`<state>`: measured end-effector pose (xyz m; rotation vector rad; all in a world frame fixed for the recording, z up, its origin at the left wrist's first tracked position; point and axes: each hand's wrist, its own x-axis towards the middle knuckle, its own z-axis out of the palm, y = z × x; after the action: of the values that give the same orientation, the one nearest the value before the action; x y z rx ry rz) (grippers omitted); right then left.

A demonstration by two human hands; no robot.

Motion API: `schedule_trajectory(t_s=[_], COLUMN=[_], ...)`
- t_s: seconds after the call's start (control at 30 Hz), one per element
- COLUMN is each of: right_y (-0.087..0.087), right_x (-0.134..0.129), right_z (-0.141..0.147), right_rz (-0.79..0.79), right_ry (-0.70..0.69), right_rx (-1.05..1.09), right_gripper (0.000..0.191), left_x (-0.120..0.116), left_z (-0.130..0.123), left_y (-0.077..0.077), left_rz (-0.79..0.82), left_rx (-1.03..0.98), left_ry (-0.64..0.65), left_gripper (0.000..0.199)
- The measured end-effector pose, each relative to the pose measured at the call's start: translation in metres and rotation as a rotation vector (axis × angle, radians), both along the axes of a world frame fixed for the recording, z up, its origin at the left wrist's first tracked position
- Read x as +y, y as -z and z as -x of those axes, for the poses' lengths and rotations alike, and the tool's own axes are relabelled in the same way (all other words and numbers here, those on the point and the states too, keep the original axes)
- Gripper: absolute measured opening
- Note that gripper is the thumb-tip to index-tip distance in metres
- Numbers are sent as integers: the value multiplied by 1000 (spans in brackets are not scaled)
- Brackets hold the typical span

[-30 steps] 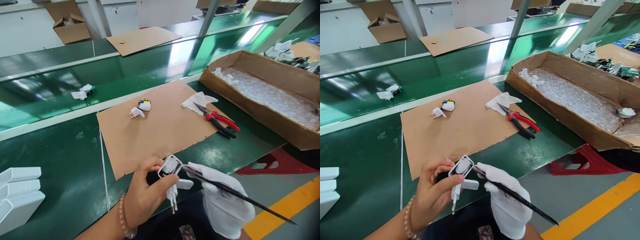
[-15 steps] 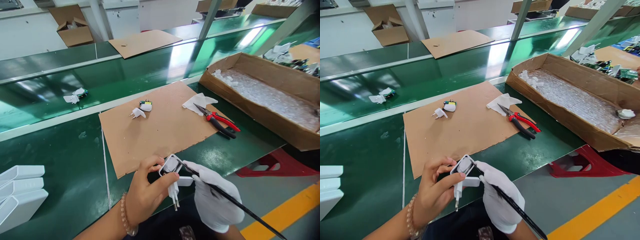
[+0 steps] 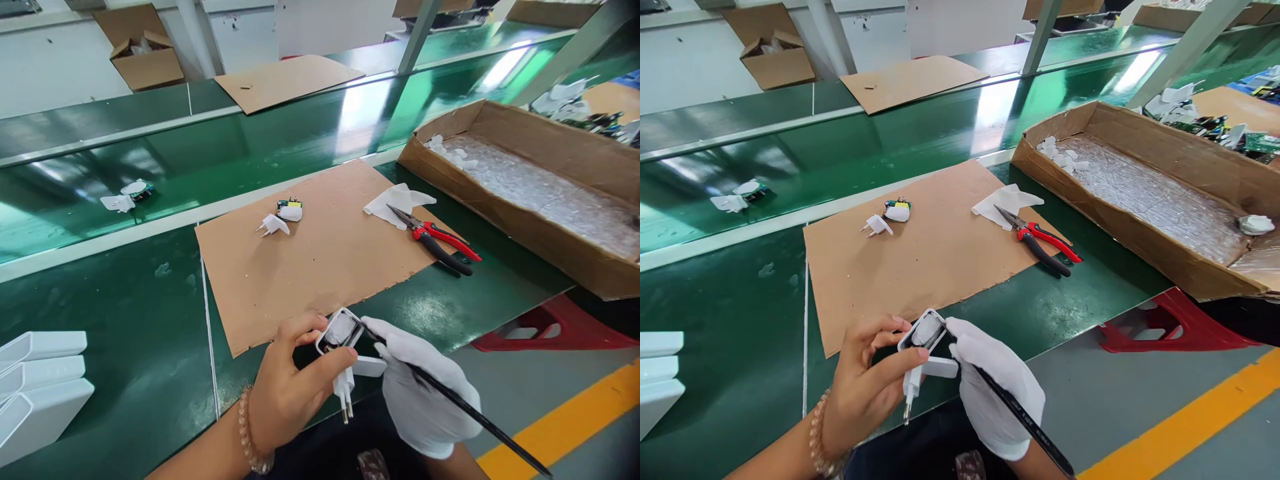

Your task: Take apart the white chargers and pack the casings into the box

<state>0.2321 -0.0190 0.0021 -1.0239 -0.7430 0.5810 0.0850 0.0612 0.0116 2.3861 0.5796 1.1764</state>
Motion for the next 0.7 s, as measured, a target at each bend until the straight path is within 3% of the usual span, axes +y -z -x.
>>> schedule_trajectory(t_s=[0.13, 0.27, 0.5, 0.6, 0.7], right_y=[-7, -13, -18, -18, -17], right_x=[6, 11, 20, 21, 22], right_z=[-3, -5, -10, -13, -17], right_rz=[-35, 22, 73, 99, 85], right_ry=[-26, 36, -4, 18, -25], right_rx=[-52, -103, -74, -140, -155], right_gripper=[31, 12, 17, 26, 24], left_x=[-1, 1, 6, 11, 17], left_z=[1, 3, 8, 9, 9], left_y=[1, -3, -6, -10, -16], left_rz=[10, 45, 225, 287, 320], left_rx=[-4, -3, -22, -38, -42], left_ry=[19, 51, 138, 185, 211], left_gripper=[36, 34, 40, 35, 27])
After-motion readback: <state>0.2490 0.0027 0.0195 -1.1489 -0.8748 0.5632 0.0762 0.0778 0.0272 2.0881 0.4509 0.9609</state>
